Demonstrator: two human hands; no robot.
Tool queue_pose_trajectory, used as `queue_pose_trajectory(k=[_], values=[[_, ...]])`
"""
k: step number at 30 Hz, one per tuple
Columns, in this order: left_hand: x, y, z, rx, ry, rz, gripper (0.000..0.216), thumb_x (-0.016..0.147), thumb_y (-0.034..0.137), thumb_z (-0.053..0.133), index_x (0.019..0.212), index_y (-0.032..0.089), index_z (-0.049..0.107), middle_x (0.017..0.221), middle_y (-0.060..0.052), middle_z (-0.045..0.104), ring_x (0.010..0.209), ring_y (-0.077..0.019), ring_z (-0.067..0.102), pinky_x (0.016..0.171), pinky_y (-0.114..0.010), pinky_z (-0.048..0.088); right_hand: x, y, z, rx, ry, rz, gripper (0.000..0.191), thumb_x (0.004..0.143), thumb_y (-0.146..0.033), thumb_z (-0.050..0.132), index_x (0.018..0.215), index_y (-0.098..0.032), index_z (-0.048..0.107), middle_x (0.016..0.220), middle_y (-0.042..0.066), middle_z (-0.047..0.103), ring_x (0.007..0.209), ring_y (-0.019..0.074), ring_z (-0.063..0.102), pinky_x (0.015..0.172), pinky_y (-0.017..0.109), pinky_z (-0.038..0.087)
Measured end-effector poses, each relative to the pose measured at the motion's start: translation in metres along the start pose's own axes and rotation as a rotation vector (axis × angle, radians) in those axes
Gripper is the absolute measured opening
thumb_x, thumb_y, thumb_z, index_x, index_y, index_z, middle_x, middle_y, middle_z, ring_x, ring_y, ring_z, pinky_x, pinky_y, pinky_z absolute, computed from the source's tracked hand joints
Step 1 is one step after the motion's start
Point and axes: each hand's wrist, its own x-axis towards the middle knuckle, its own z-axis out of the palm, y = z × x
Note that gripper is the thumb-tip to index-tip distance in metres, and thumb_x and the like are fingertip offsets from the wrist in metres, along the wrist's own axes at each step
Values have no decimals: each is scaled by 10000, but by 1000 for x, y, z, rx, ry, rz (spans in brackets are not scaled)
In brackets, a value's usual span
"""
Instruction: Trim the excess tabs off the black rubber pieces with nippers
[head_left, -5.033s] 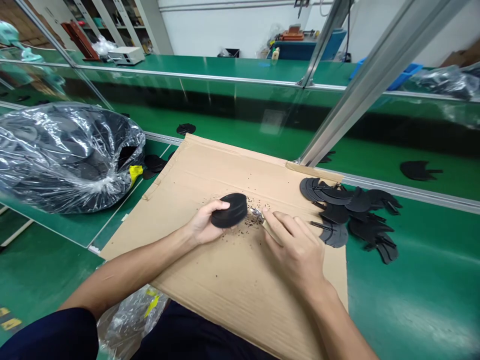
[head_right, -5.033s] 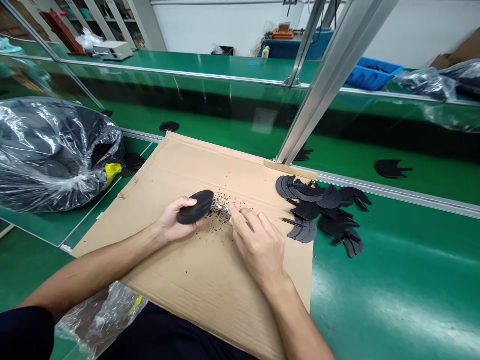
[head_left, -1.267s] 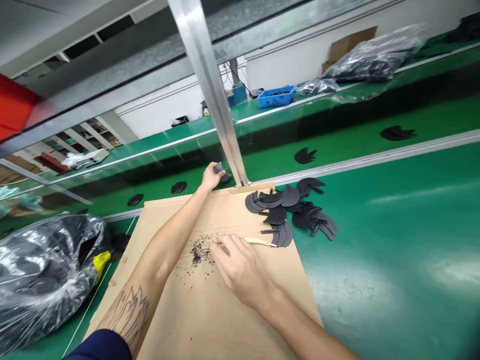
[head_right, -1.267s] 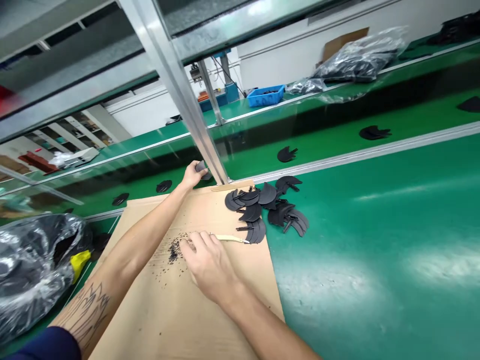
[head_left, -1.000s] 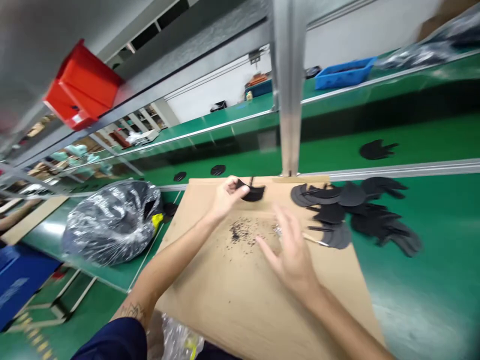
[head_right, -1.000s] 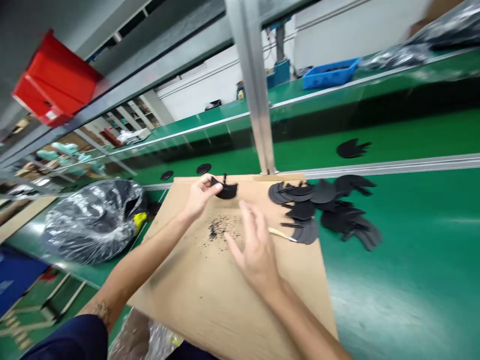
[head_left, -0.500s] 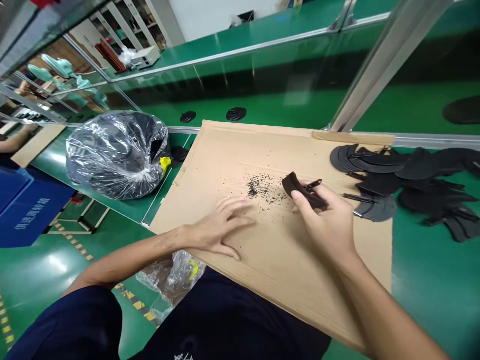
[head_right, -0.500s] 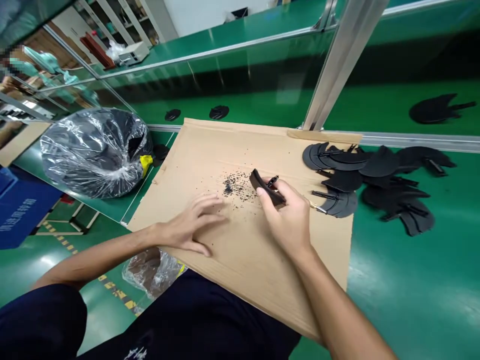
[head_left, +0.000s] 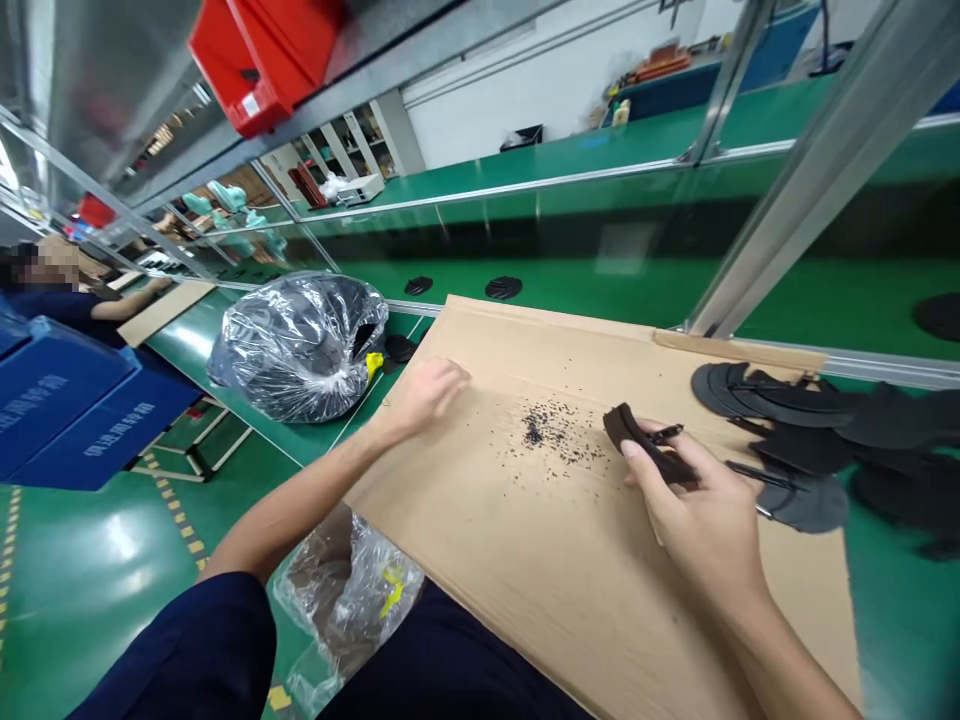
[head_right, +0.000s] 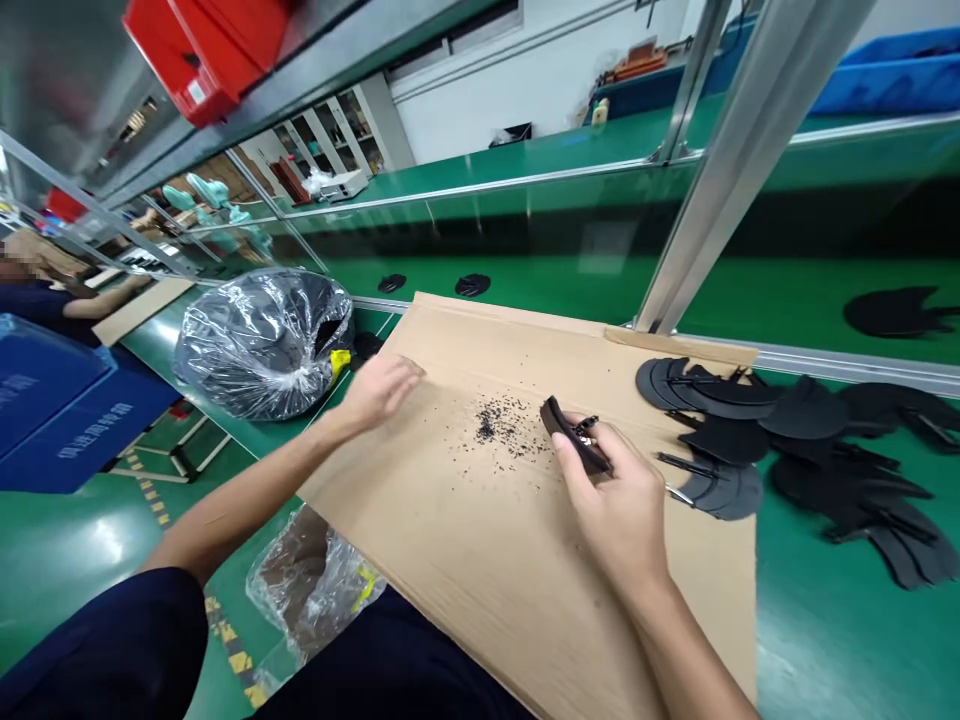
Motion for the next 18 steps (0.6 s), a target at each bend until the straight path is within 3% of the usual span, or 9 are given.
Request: queue_pose_trajectory(k=[2, 5, 7, 12, 18], values=[[4, -39, -13, 223, -222, -267, 349, 1018, 209, 359, 1146, 175, 682, 1158, -125, 689, 1102, -228, 640, 975, -348, 514, -2, 0, 0, 7, -34, -6, 251, 919, -423, 605, 1000, -208, 707, 993, 83, 758, 873, 250, 702, 807, 364, 535], [11, -84, -25, 291, -342, -358, 429, 897, 58, 431, 1259, 140, 645, 1217, -145, 674, 1140, -253, 649, 998, -356, 520, -4, -1, 1, 8, -67, 6, 293, 921, -423, 599, 1076, -200, 707, 969, 87, 749, 887, 259, 700, 820, 371, 535], [16, -100, -26, 288, -399, -355, 536, 811, -3, 477, 1303, 147, 625, 1263, -131, 670, 1167, -245, 649, 1022, -334, 512, -4, 0, 1, 1, -74, 16, 302, 919, -421, 597, 1085, -195, 708, 957, 86, 744, 884, 256, 697, 823, 368, 535], [28, -106, -16, 274, -497, -382, 508, 781, 12, 507, 1256, 129, 644, 1229, -153, 696, 1098, -275, 694, 970, -357, 541, -4, -2, 1, 19, -76, 12, 318, 916, -411, 600, 1101, -180, 717, 947, 83, 741, 869, 251, 695, 814, 371, 547], [29, -99, -20, 204, -388, -424, 344, 809, 75, 510, 1108, 75, 680, 1136, -213, 706, 1067, -329, 703, 955, -419, 543, -4, -1, 0, 46, -64, 12, 338, 914, -402, 623, 1132, -165, 723, 1034, 102, 752, 887, 246, 692, 795, 364, 556]])
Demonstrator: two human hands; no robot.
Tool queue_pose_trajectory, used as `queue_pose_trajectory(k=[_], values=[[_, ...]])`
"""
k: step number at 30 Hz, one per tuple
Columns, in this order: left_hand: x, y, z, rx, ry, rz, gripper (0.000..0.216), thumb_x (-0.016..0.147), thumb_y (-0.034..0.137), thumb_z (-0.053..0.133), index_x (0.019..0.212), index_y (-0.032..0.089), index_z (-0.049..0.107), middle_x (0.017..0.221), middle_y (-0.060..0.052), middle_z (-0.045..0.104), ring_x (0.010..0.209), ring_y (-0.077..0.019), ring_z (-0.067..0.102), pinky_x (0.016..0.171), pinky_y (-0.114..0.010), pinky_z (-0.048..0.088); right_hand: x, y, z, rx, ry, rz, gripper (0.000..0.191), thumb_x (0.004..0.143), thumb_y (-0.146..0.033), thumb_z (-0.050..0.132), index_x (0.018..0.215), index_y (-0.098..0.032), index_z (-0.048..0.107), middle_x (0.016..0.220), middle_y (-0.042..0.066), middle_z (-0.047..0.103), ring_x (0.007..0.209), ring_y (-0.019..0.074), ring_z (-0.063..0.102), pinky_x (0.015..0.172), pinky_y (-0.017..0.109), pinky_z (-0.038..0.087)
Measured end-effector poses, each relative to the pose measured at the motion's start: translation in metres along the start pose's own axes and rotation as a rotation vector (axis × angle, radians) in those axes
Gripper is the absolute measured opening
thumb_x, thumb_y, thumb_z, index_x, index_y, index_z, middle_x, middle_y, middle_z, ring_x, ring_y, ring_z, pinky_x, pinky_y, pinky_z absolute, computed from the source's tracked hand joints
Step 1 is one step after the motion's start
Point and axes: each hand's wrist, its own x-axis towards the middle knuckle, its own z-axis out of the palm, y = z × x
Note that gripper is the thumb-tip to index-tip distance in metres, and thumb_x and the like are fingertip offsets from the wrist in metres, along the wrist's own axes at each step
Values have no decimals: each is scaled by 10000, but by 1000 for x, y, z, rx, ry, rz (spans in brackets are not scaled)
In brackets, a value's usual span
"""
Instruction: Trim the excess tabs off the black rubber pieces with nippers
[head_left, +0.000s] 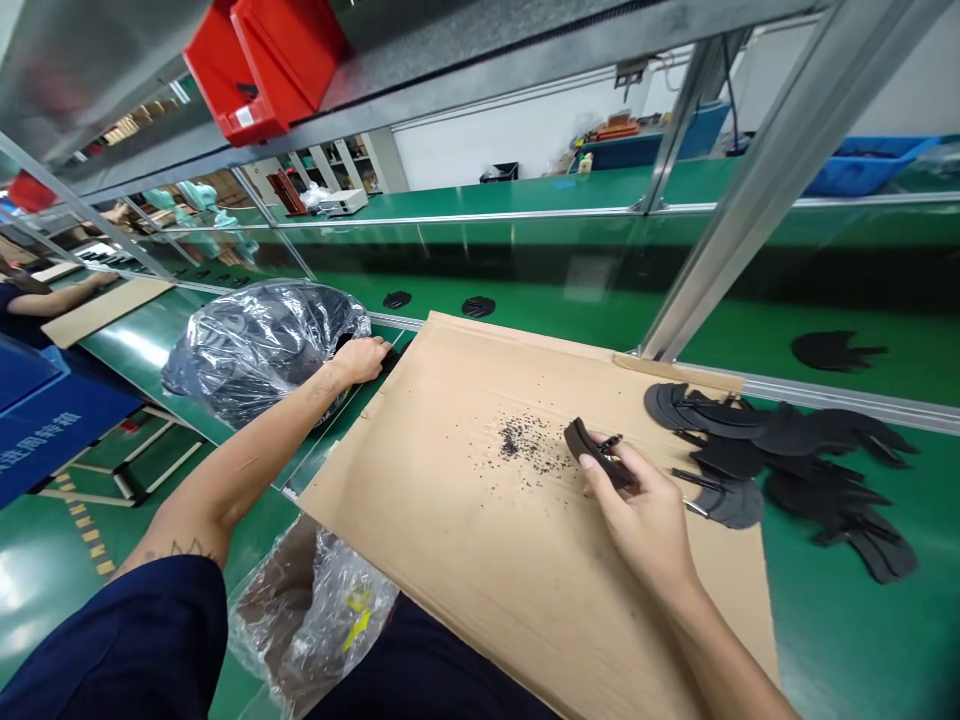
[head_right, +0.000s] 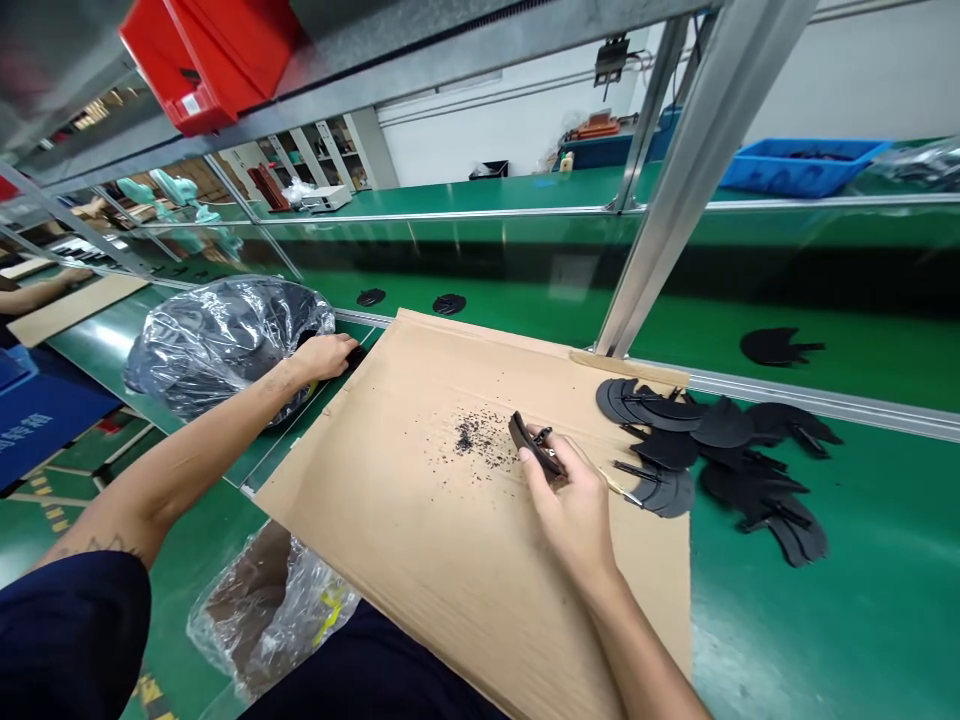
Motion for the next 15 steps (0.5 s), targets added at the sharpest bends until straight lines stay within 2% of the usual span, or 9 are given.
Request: queue_pose_trajectory(k=[2, 4, 5, 7, 8, 9, 11, 13, 15], values=[[-6, 4, -6, -60, 84, -5, 315, 854, 111, 479, 1093, 88, 683, 1146, -205, 707, 1113, -326, 685, 979, -422, 534, -1, 1, 0, 19, 10, 16, 343, 913, -410, 623, 1128, -164, 726, 1043, 102, 751, 843, 234, 689, 759, 357, 560], [-14, 15, -10, -129, 179, -2, 320, 916, 158, 424, 1107, 114, 677, 1181, -175, 708, 1152, -290, 665, 996, -389, 528, -2, 0, 1, 57, -8, 51, 361, 907, -426, 632, 1133, -160, 724, 960, 86, 748, 743, 211, 678, 698, 344, 563], [-20, 25, -11, -237, 236, 4, 313, 941, 201, 415, 1089, 122, 679, 1165, -158, 717, 1128, -271, 669, 978, -368, 537, -3, 0, 1, 88, -26, 78, 381, 901, -437, 642, 1146, -155, 717, 904, 75, 739, 680, 197, 663, 661, 336, 563], [-34, 54, -10, -652, 333, 44, 295, 953, 327, 478, 983, 125, 692, 1037, -129, 742, 991, -245, 694, 884, -343, 568, -5, -3, 1, 166, -61, 153, 443, 881, -463, 671, 1187, -143, 694, 850, 60, 718, 575, 166, 624, 593, 326, 561], [-42, 73, -9, -965, 351, 85, 301, 923, 394, 559, 914, 125, 693, 945, -111, 744, 903, -236, 699, 831, -343, 577, -6, -5, 2, 204, -73, 193, 475, 864, -477, 691, 1199, -140, 684, 863, 63, 716, 539, 151, 605, 564, 322, 559], [-51, 93, -8, -1240, 324, 143, 317, 878, 440, 640, 867, 128, 694, 879, -94, 738, 842, -225, 694, 797, -343, 579, -6, -7, 2, 236, -84, 228, 503, 843, -490, 713, 1201, -138, 680, 901, 74, 717, 517, 137, 592, 543, 321, 557], [-67, 135, -4, -1594, 229, 215, 358, 807, 480, 743, 836, 129, 680, 812, -70, 713, 765, -192, 676, 732, -319, 570, -6, -12, 1, 272, -127, 283, 531, 795, -509, 755, 1172, -140, 694, 985, 97, 719, 496, 116, 572, 515, 316, 548], [-81, 171, 1, -1769, 193, 245, 388, 748, 479, 815, 855, 145, 649, 803, -39, 686, 731, -154, 654, 701, -280, 551, -7, -16, 1, 298, -208, 331, 540, 759, -519, 781, 1132, -136, 713, 956, 94, 718, 478, 103, 549, 492, 304, 529], [-94, 196, 10, -1826, 215, 253, 384, 751, 462, 827, 857, 165, 608, 794, -9, 650, 714, -125, 626, 681, -248, 525, -8, -19, 1, 323, -293, 378, 531, 749, -523, 789, 1100, -129, 724, 793, 49, 694, 457, 100, 522, 477, 287, 508]])
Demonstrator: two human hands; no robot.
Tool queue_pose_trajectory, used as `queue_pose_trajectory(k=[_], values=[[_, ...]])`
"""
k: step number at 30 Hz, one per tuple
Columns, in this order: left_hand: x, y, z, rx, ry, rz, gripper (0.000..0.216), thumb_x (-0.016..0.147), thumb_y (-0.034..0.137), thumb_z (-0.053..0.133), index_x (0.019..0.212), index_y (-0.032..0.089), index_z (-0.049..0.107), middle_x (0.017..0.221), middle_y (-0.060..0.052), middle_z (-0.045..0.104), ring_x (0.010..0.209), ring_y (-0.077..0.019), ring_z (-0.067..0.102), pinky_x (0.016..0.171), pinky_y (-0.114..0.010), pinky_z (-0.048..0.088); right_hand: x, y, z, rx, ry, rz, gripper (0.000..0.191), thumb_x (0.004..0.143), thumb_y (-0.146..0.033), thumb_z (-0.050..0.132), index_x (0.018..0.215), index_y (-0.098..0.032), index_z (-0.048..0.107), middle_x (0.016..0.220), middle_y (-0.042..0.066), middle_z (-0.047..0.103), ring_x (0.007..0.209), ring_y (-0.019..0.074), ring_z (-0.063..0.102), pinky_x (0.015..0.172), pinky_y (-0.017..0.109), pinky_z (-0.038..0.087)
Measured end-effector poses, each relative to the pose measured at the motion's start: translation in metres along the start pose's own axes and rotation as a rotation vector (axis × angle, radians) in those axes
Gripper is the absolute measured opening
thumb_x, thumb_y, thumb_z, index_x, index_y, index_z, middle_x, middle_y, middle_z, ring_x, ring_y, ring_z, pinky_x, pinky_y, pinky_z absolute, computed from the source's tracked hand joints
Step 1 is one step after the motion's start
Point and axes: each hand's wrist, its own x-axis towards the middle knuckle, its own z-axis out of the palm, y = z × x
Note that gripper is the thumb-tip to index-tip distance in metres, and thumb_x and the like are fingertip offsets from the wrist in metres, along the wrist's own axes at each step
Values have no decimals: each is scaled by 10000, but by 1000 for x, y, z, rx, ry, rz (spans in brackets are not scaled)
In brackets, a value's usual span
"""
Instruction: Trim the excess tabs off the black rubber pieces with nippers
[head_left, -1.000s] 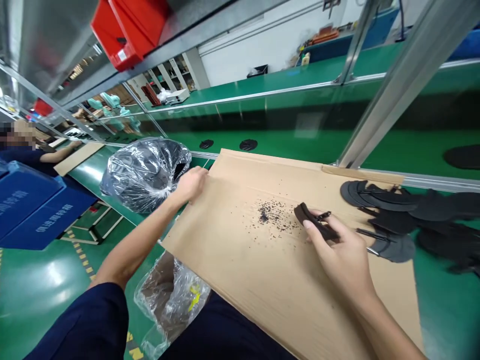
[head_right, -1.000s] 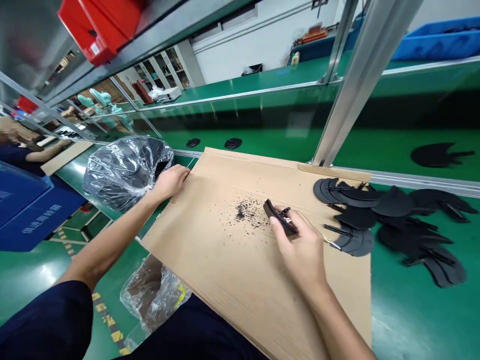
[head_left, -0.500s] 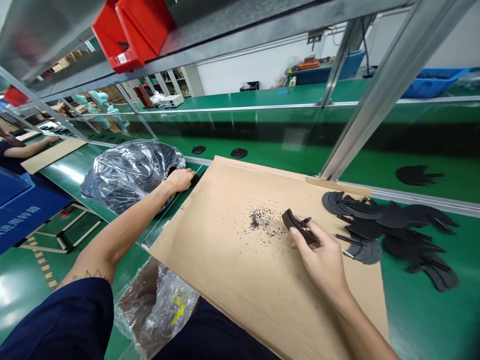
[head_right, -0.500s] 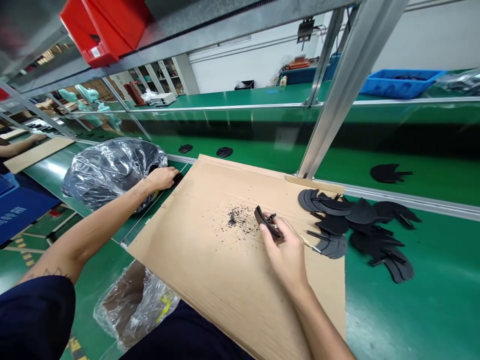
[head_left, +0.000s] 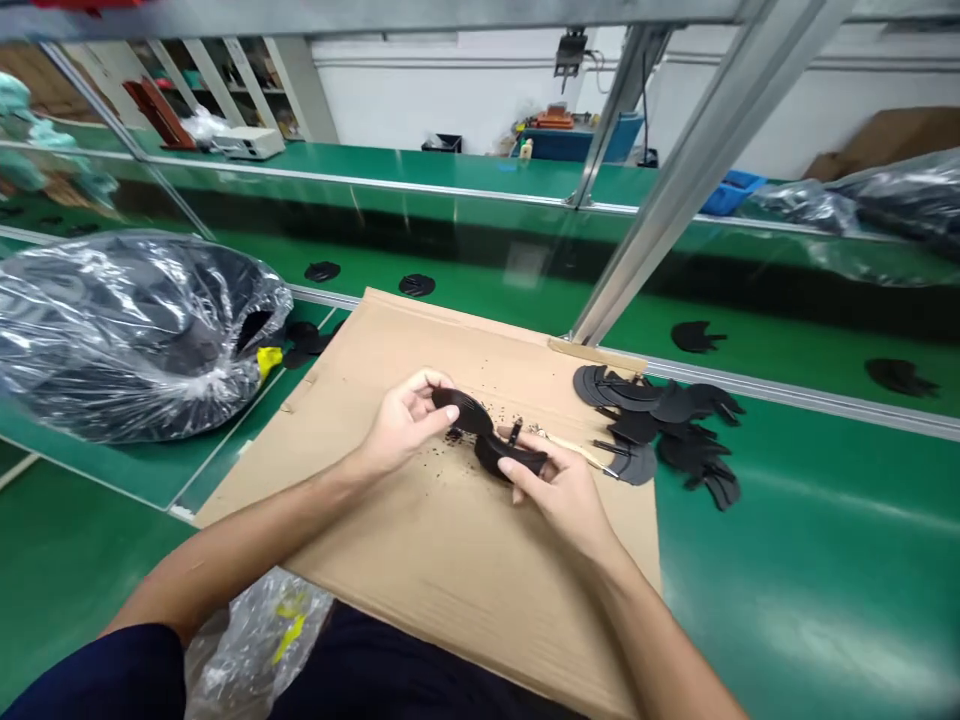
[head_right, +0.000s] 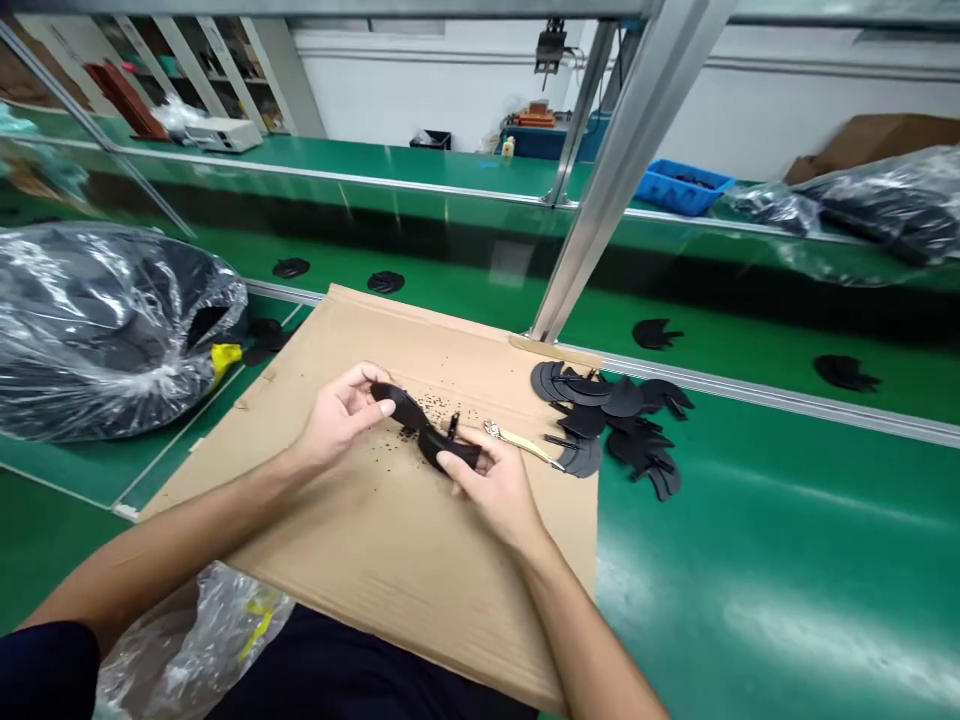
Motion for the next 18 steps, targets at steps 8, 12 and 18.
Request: queue_pose_trajectory(k=[8, 12, 18], values=[[-41, -23, 9, 187, -160, 77, 200, 906, 351, 687, 985, 178, 625, 841, -20, 658, 770, -139, 626, 734, -266, 528, -9, 3, 11, -84, -68, 58, 384, 802, -557, 746, 754, -182, 679, 611, -15, 577, 527, 125, 536, 457, 246, 494], [-37, -18, 3, 262, -238, 161, 303, 933, 284, 647, 1223, 196, 628, 1074, -80, 728, 967, -183, 691, 887, -312, 559, -9, 3, 13, -84, -90, 81, 397, 806, -570, 742, 733, -190, 656, 581, -31, 554, 511, 117, 525, 455, 236, 469], [-39, -18, 1, 346, -243, 246, 317, 913, 237, 675, 1223, 197, 627, 1037, -68, 744, 907, -163, 701, 825, -275, 568, -11, 2, 12, -133, -114, 58, 386, 838, -554, 721, 732, -191, 644, 557, -37, 536, 482, 112, 500, 461, 240, 405]])
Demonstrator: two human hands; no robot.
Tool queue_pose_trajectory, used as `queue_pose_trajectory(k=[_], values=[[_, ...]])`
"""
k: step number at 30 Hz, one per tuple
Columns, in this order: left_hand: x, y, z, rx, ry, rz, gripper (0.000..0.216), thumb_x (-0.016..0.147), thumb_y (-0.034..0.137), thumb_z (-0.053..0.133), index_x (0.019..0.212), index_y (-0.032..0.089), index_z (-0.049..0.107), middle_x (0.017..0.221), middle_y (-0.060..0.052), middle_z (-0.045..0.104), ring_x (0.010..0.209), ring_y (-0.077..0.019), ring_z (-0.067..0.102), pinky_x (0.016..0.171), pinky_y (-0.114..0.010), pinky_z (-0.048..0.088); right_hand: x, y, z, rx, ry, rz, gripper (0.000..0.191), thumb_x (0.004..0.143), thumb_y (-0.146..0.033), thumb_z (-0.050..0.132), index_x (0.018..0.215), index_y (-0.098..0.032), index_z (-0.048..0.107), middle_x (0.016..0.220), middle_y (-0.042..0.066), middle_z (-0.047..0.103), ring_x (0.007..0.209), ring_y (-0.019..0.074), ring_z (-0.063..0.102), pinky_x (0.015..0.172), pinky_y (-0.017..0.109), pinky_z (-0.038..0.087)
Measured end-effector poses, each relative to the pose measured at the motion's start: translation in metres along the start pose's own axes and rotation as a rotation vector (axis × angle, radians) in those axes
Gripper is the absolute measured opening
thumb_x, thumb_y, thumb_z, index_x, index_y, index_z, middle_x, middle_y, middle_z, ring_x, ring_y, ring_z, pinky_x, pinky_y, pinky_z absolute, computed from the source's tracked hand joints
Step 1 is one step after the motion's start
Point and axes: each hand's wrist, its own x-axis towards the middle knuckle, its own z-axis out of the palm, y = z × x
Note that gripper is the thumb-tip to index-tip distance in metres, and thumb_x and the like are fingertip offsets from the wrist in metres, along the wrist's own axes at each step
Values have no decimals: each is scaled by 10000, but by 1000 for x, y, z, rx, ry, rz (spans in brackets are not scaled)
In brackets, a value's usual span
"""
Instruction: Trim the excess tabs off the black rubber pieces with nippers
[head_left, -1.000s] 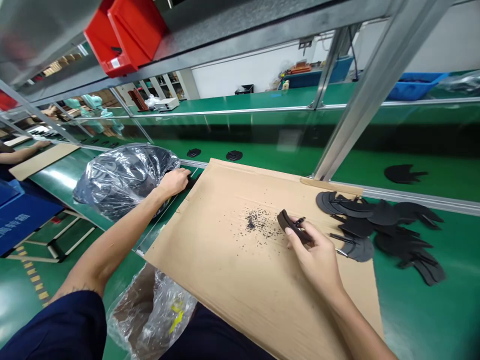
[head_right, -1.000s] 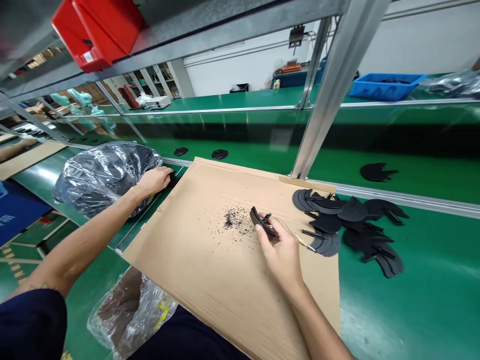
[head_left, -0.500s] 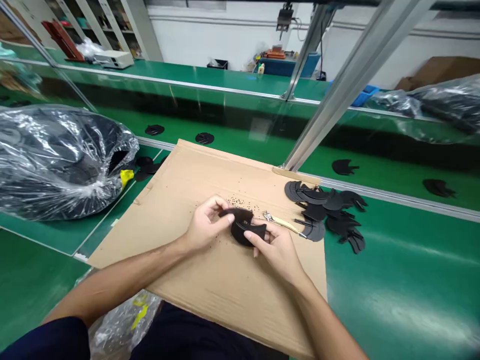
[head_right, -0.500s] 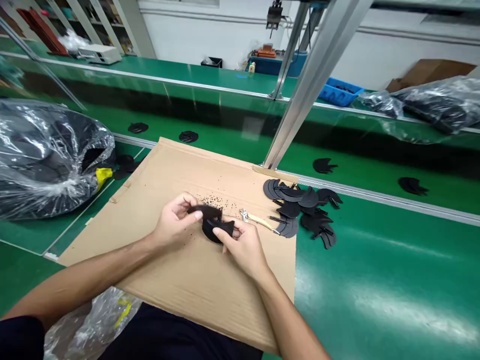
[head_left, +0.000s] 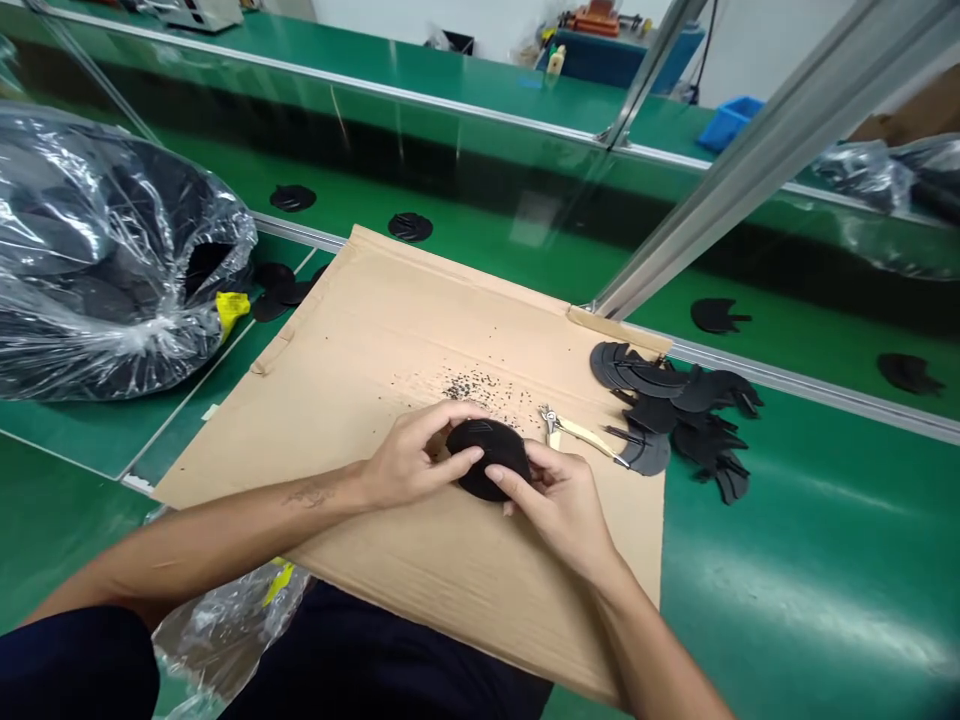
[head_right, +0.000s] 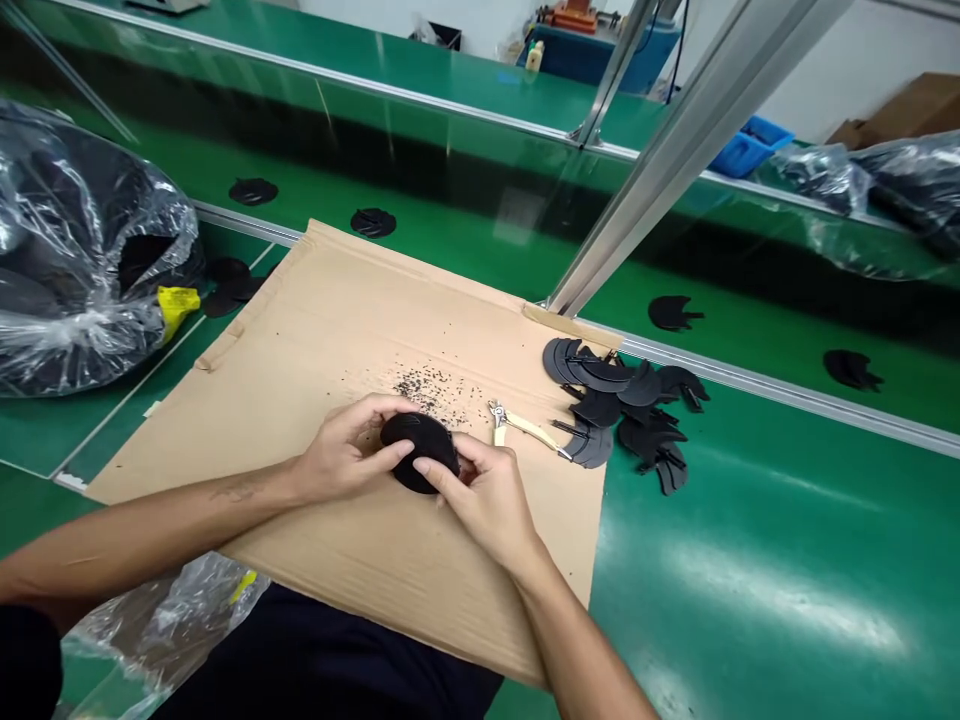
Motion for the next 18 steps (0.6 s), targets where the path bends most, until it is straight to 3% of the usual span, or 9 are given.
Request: queue_pose_trajectory(k=[6, 10, 14, 18], values=[[-3, 1, 1, 58, 28, 63, 295, 897, 242, 690, 1184, 203, 635, 989, -65, 717, 876, -164, 679, 777, -279, 564, 0, -1, -1, -119, 49, -119, 407, 907, -523, 643, 690, -180, 666, 585, -20, 533, 549, 113, 451, 501, 239, 403], [-4, 3, 0, 15, -22, -4, 441, 922, 258, 658, 1350, 213, 559, 1001, -71, 691, 847, -154, 667, 721, -260, 564, 0, -3, -3, -145, 16, -208, 315, 947, -460, 612, 944, -197, 784, 771, 31, 722, 679, 162, 619, 638, 280, 528], [-1, 5, -1, -4, -61, 54, 289, 929, 285, 676, 1208, 213, 668, 1006, -78, 699, 898, -173, 660, 763, -293, 574, 0, -2, -3, -151, 8, -293, 246, 952, -373, 618, 1096, -257, 780, 1022, 63, 795, 926, 225, 738, 867, 381, 597], [2, 5, -1, -36, -14, 114, 233, 897, 237, 724, 1128, 216, 719, 967, -63, 687, 896, -159, 665, 757, -276, 583, 0, 4, -3, -250, 100, -383, 208, 940, -295, 623, 1087, -253, 765, 1016, 62, 802, 865, 215, 759, 815, 361, 623]])
